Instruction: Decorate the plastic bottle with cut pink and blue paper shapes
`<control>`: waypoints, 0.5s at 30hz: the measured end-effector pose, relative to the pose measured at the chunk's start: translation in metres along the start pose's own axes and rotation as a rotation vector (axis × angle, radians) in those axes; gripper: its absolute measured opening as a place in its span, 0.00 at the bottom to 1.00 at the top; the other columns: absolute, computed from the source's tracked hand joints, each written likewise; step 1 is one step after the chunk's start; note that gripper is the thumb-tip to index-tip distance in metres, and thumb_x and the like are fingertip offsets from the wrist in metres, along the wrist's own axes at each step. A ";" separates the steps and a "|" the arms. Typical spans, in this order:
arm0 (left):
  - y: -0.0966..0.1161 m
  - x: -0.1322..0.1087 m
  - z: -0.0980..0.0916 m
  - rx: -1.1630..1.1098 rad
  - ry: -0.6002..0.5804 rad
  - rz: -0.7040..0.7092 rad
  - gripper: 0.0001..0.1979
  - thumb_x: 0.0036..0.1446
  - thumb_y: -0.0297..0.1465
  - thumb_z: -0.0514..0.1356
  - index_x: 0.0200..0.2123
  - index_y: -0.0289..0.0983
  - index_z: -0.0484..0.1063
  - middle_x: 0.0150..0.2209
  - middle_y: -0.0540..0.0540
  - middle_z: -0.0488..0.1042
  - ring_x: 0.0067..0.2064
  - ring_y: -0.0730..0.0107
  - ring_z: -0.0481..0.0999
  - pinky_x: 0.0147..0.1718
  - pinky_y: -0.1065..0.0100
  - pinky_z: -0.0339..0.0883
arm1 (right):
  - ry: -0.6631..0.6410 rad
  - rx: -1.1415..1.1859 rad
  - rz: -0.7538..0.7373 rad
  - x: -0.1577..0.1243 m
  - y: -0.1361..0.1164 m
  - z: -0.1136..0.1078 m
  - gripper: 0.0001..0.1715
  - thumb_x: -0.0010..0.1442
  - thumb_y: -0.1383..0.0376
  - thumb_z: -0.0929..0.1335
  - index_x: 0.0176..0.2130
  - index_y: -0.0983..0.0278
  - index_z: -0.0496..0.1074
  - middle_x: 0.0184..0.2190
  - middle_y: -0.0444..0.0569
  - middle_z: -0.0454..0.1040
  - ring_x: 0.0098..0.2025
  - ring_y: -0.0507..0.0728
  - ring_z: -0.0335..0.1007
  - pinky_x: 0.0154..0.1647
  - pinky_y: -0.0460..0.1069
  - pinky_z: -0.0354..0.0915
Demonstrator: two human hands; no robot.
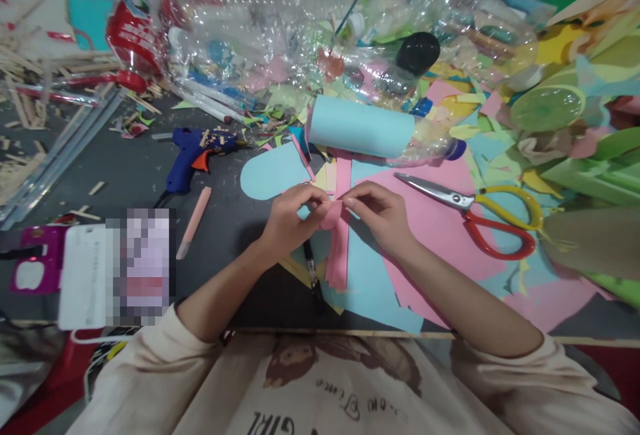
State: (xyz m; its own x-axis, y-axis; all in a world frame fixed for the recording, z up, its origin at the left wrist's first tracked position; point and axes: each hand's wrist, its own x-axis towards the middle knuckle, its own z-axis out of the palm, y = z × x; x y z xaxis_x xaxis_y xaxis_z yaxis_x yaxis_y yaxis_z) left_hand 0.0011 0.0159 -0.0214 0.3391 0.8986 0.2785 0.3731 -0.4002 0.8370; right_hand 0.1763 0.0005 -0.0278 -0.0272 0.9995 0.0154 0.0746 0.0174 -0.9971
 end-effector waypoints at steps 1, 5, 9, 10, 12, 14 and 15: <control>0.000 0.000 0.000 -0.001 0.009 -0.018 0.07 0.58 0.28 0.57 0.27 0.38 0.68 0.26 0.51 0.73 0.28 0.75 0.70 0.30 0.72 0.65 | 0.023 0.046 0.030 0.000 0.000 0.000 0.13 0.54 0.55 0.73 0.28 0.60 0.73 0.25 0.43 0.75 0.29 0.53 0.71 0.33 0.51 0.68; -0.002 0.001 -0.002 -0.015 0.027 -0.052 0.06 0.57 0.28 0.57 0.27 0.38 0.68 0.26 0.51 0.73 0.28 0.75 0.71 0.30 0.72 0.66 | 0.013 0.154 0.097 0.000 0.000 0.000 0.19 0.56 0.50 0.71 0.25 0.61 0.70 0.21 0.42 0.73 0.26 0.52 0.71 0.32 0.51 0.69; -0.002 0.000 -0.002 -0.025 0.029 -0.030 0.06 0.57 0.28 0.57 0.27 0.38 0.68 0.25 0.51 0.73 0.28 0.75 0.71 0.29 0.72 0.65 | 0.010 0.155 0.059 -0.002 0.003 0.000 0.26 0.61 0.51 0.66 0.18 0.62 0.65 0.16 0.41 0.67 0.21 0.50 0.66 0.30 0.50 0.68; -0.002 0.000 -0.001 -0.028 0.031 -0.023 0.06 0.57 0.28 0.58 0.27 0.38 0.68 0.25 0.51 0.72 0.28 0.75 0.71 0.29 0.73 0.65 | 0.027 0.158 0.035 -0.001 0.003 0.000 0.23 0.61 0.52 0.68 0.21 0.62 0.67 0.19 0.41 0.70 0.23 0.51 0.69 0.32 0.50 0.69; -0.001 0.001 -0.001 -0.037 0.034 -0.014 0.06 0.57 0.27 0.58 0.27 0.38 0.68 0.25 0.51 0.72 0.28 0.76 0.70 0.28 0.73 0.65 | 0.053 0.158 -0.015 -0.001 0.004 0.001 0.12 0.57 0.54 0.71 0.32 0.60 0.71 0.31 0.44 0.75 0.33 0.53 0.74 0.38 0.51 0.70; -0.001 0.001 0.000 -0.043 0.031 -0.001 0.06 0.57 0.27 0.58 0.27 0.37 0.68 0.25 0.52 0.72 0.27 0.76 0.70 0.28 0.74 0.64 | 0.037 0.135 -0.043 0.000 0.004 0.001 0.14 0.55 0.55 0.73 0.40 0.58 0.72 0.38 0.45 0.76 0.39 0.54 0.75 0.42 0.52 0.70; -0.001 0.001 0.000 -0.042 0.029 0.005 0.06 0.57 0.27 0.58 0.27 0.37 0.68 0.25 0.52 0.72 0.27 0.76 0.70 0.28 0.74 0.64 | 0.012 0.108 -0.049 0.000 0.004 0.001 0.14 0.55 0.55 0.72 0.40 0.58 0.72 0.38 0.46 0.75 0.39 0.54 0.74 0.42 0.53 0.70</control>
State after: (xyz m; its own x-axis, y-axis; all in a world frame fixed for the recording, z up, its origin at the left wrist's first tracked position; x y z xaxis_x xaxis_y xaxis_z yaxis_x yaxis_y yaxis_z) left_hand 0.0008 0.0172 -0.0218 0.3157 0.9016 0.2956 0.3342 -0.3972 0.8547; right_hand 0.1756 0.0004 -0.0322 -0.0165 0.9978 0.0646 -0.0348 0.0640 -0.9973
